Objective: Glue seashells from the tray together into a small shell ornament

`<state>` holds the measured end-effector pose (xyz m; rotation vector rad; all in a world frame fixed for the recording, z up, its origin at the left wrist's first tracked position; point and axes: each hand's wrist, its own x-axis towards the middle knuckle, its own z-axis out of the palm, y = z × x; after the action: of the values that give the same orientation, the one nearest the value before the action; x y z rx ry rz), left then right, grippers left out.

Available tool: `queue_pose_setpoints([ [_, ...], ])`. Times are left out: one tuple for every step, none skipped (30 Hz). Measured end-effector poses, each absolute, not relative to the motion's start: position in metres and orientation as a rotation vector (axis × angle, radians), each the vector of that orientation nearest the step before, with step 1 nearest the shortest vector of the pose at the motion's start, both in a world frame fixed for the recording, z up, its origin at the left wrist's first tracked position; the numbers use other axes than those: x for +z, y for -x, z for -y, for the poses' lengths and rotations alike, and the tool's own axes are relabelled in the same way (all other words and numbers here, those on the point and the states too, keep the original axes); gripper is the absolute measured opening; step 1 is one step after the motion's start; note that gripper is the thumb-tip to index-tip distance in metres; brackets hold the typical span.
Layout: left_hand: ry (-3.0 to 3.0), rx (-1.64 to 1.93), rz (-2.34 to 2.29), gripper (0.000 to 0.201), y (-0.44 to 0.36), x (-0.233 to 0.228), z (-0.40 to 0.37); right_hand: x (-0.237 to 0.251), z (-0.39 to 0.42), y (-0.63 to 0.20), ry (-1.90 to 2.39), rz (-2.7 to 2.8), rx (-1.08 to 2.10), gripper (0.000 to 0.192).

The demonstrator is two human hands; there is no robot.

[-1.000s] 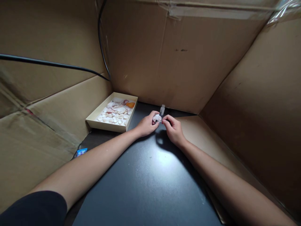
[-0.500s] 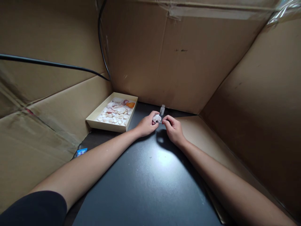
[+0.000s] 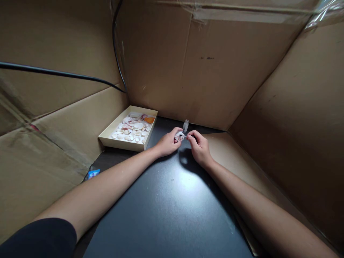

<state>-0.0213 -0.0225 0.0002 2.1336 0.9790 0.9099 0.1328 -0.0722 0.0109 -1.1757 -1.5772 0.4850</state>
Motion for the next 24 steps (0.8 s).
queue_pose_setpoints([
  [-2.139,0.908,-0.978,0.041,0.0214,0.0002,0.0224,0.0111,0.0724,-0.1328,1.175,1.577,0.479,0.024],
  [-2.144,0.906,-0.978,0.041,0.0215,0.0001,0.0223,0.0113,0.0727,-0.1328,1.172,1.573,0.476,0.024],
  [-2.150,0.906,-0.980,0.041,0.0217,-0.0001,0.0221,0.0114,0.0729,-0.1327,1.168,1.566,0.473,0.024],
  [-2.155,0.908,-0.980,0.042,0.0218,-0.0003,0.0220,0.0116,0.0732,-0.1326,1.162,1.559,0.469,0.023],
  [-2.159,0.909,-0.979,0.042,0.0219,-0.0005,0.0219,0.0116,0.0733,-0.1324,1.159,1.555,0.465,0.023],
  [-2.161,0.910,-0.977,0.042,0.0220,-0.0006,0.0218,0.0117,0.0734,-0.1323,1.158,1.555,0.464,0.023],
  [-2.160,0.912,-0.975,0.041,0.0221,-0.0006,0.0218,0.0117,0.0734,-0.1321,1.161,1.560,0.464,0.023],
  [-2.159,0.913,-0.974,0.041,0.0222,-0.0005,0.0219,0.0117,0.0734,-0.1320,1.164,1.566,0.463,0.023],
  [-2.158,0.915,-0.972,0.041,0.0222,-0.0003,0.0221,0.0116,0.0733,-0.1319,1.166,1.568,0.459,0.023],
  [-2.159,0.916,-0.971,0.041,0.0222,0.0000,0.0224,0.0115,0.0732,-0.1318,1.166,1.570,0.455,0.022],
  [-2.160,0.918,-0.970,0.041,0.0222,0.0004,0.0226,0.0113,0.0731,-0.1318,1.165,1.575,0.454,0.022],
  [-2.160,0.918,-0.968,0.041,0.0222,0.0008,0.0229,0.0112,0.0730,-0.1317,1.163,1.583,0.457,0.022],
  [-2.158,0.920,-0.965,0.041,0.0222,0.0011,0.0231,0.0110,0.0730,-0.1317,1.162,1.592,0.463,0.022],
  [-2.155,0.921,-0.959,0.040,0.0221,0.0013,0.0233,0.0108,0.0730,-0.1318,1.164,1.598,0.470,0.022],
  [-2.151,0.925,-0.953,0.039,0.0221,0.0014,0.0234,0.0106,0.0730,-0.1318,1.165,1.600,0.474,0.022],
  [-2.149,0.929,-0.949,0.039,0.0220,0.0013,0.0233,0.0105,0.0731,-0.1319,1.166,1.600,0.477,0.022],
  [-2.147,0.934,-0.950,0.039,0.0220,0.0010,0.0232,0.0106,0.0732,-0.1320,1.165,1.600,0.480,0.022],
  [-2.145,0.937,-0.953,0.039,0.0220,0.0007,0.0229,0.0107,0.0734,-0.1320,1.162,1.602,0.487,0.021],
  [-2.144,0.938,-0.959,0.039,0.0220,0.0002,0.0226,0.0110,0.0736,-0.1320,1.159,1.608,0.498,0.021],
  [-2.143,0.937,-0.965,0.039,0.0220,-0.0003,0.0223,0.0114,0.0740,-0.1320,1.154,1.616,0.511,0.021],
  [-2.143,0.937,-0.968,0.039,0.0221,-0.0008,0.0219,0.0118,0.0744,-0.1318,1.148,1.625,0.526,0.020],
  [-2.143,0.939,-0.966,0.039,0.0221,-0.0013,0.0216,0.0124,0.0749,-0.1316,1.142,1.635,0.542,0.019],
  [-2.144,0.942,-0.962,0.039,0.0222,-0.0018,0.0212,0.0129,0.0754,-0.1313,1.136,1.647,0.559,0.017],
  [-2.144,0.946,-0.959,0.040,0.0222,-0.0023,0.0209,0.0134,0.0760,-0.1309,1.132,1.659,0.575,0.015],
])
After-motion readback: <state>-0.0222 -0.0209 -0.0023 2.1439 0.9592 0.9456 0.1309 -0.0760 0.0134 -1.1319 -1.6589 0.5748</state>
